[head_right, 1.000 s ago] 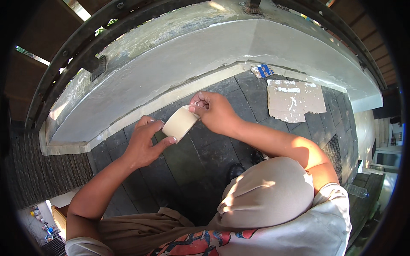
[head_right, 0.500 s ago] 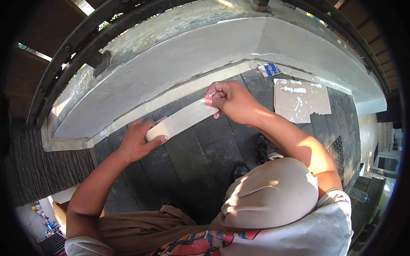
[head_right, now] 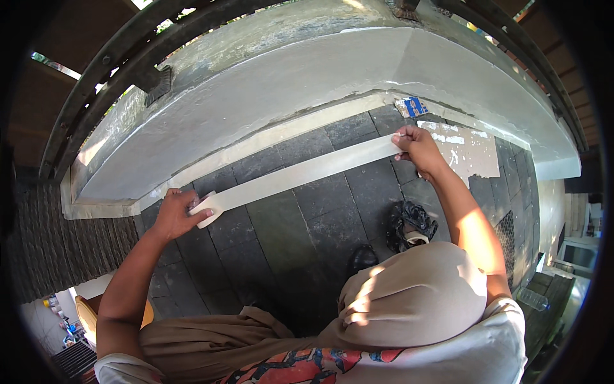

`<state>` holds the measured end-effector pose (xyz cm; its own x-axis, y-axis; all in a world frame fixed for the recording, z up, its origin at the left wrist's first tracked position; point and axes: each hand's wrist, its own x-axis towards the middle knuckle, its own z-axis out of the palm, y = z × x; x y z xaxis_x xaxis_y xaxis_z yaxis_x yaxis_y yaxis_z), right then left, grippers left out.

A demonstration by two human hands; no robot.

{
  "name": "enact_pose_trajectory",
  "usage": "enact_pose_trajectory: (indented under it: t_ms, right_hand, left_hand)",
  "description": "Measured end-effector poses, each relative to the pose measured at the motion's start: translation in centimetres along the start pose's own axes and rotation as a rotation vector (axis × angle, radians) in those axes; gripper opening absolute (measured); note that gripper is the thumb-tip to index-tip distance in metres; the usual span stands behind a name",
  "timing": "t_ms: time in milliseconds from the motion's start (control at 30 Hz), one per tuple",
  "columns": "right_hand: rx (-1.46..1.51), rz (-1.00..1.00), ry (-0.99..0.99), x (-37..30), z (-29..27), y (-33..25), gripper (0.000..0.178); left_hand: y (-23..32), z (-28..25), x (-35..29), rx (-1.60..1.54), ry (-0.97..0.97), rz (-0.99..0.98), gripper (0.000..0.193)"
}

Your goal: Applying masking tape to the bottom edge of an outdoor wall before painting.

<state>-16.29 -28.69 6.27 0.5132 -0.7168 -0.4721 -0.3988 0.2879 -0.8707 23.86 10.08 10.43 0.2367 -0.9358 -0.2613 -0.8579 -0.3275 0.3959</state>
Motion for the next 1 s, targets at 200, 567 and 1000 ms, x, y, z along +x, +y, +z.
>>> enact_pose_trajectory:
  t_ms: [200, 567, 1000]
  right_hand:
    - [-0.049, -0.008, 0.052, 0.9, -1.2, 0.9, 0.01]
    - [-0.348, -0.069, 0.286, 9.3, -6.0, 1.5, 0.019]
    - [-0.456, -0.09, 0.339, 15.2, -4.3, -0.4, 0.023]
  left_hand:
    - [0.1, 0.3, 0.1, 0.083, -0.021, 0.069, 0.045]
    - [1.5, 1.2, 5.5, -0.287, -0.169, -0.137, 0.05]
    - [-0.5, 0.9, 7.4, 0.237, 0.022, -0.274, 0.068]
